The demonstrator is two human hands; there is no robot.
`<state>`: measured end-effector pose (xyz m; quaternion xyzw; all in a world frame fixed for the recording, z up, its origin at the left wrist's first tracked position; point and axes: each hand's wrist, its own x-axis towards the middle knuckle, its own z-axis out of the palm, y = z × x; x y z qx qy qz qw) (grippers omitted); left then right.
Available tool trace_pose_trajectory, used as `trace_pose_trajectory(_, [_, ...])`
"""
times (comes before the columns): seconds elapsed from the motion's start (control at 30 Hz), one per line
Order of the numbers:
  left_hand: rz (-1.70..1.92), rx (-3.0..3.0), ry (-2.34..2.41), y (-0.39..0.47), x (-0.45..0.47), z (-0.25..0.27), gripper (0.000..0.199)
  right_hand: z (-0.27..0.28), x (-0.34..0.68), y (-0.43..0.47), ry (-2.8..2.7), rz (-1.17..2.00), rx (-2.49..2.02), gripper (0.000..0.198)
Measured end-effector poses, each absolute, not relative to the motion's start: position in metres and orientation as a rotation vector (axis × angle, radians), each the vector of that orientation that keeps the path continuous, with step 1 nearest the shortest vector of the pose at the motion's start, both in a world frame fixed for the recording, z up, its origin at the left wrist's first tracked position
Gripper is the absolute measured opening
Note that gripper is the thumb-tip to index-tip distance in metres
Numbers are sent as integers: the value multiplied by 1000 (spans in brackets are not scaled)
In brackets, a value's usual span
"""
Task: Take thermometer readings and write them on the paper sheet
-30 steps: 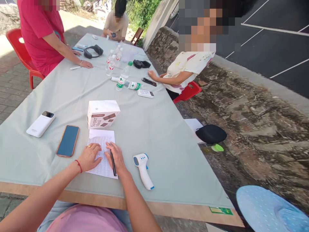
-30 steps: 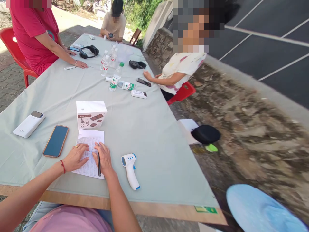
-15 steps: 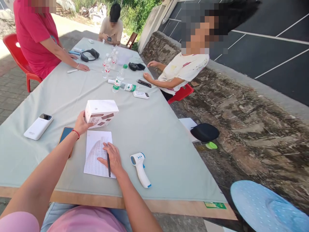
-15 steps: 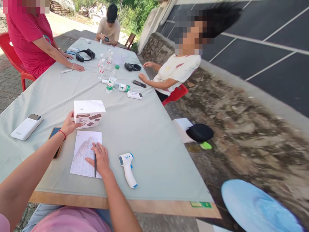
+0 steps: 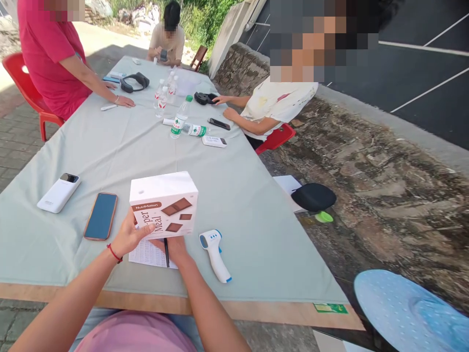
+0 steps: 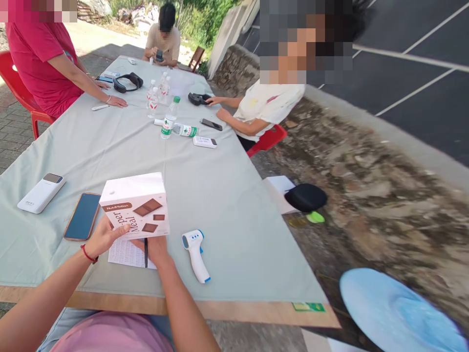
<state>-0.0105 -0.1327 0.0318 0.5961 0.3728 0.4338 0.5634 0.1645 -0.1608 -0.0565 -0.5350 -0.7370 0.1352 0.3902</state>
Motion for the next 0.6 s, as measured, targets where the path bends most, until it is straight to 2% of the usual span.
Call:
trace_pose_trajectory(0.17, [1126,1544,1064,-108,-22,20,59,-64,165,-159,-1957,325,-1416,45])
trace_pose_trajectory(0.4, [1174,1662,1164,-89,-31,-6,63,-71,167,-159,-1913,317,-1338,30])
trace_pose_trajectory(0.5, [1172,1737,1189,-90,-30,-17,62,-55,177,-176,-1836,325,-1382,33])
trace_pose_trajectory(0.6, [1132,1811,1225,-91,-29,-26,63,-34,206,-201,-1610,191,-1531,36])
